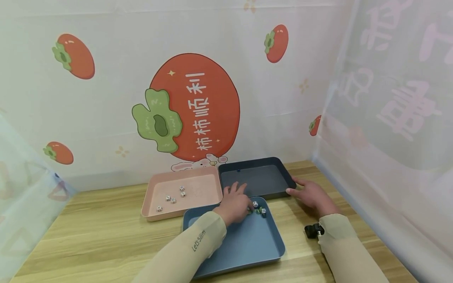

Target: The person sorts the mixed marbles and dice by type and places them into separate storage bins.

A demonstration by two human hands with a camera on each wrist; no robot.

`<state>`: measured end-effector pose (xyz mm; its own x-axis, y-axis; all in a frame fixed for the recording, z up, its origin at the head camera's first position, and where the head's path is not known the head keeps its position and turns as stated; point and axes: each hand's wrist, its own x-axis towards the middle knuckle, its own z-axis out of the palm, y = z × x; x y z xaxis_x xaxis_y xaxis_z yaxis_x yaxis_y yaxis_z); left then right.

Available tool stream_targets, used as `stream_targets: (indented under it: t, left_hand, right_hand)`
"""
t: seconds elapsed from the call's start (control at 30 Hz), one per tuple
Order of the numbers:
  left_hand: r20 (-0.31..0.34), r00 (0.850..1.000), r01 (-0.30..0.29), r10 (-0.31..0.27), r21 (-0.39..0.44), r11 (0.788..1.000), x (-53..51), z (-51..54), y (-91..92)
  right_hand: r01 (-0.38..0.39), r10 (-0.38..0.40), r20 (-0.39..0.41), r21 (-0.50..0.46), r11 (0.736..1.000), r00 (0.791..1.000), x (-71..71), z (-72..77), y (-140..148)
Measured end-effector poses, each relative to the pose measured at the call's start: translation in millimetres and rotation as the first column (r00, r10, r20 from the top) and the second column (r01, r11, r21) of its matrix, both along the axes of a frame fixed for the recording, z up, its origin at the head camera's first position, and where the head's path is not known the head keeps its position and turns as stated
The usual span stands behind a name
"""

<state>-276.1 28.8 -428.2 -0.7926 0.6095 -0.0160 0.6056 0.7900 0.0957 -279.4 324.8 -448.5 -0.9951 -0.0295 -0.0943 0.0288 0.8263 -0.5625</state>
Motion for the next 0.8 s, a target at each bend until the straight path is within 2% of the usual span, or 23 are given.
stream_targets:
  t: [0.3, 0.5, 0.7, 0.8]
  left_hand:
    - [0.029, 1.000, -0.003, 0.003, 0.002, 1.000, -2.6, -2.6, -5.0]
    - [0.036, 0.999, 0.022, -0.022, -0.010, 1.000, -0.1, -3.4, -6.0]
    - [0.078, 0.997, 0.027, -0.026, -0.010, 1.000, 2.7, 2.4, -6.6]
    - [0.124, 0.992, 0.014, -0.018, 0.035, 0.999, 1.3, 11.3, -6.4]
  right_hand:
    - [-0.005, 0.005, -0.008, 0.012, 1.000, 1.000, 0.7, 1.6, -1]
    - [0.000, 0.000, 0.001, 0.001, 1.000, 1.000, 1.7, 3.5, -2]
    - [-0.006, 0.006, -0.003, 0.007, 1.000, 1.000, 1.8, 2.5, -1]
    - [-0.005, 0.005, 0.000, 0.013, 1.000, 1.000, 0.2, 3.6, -1]
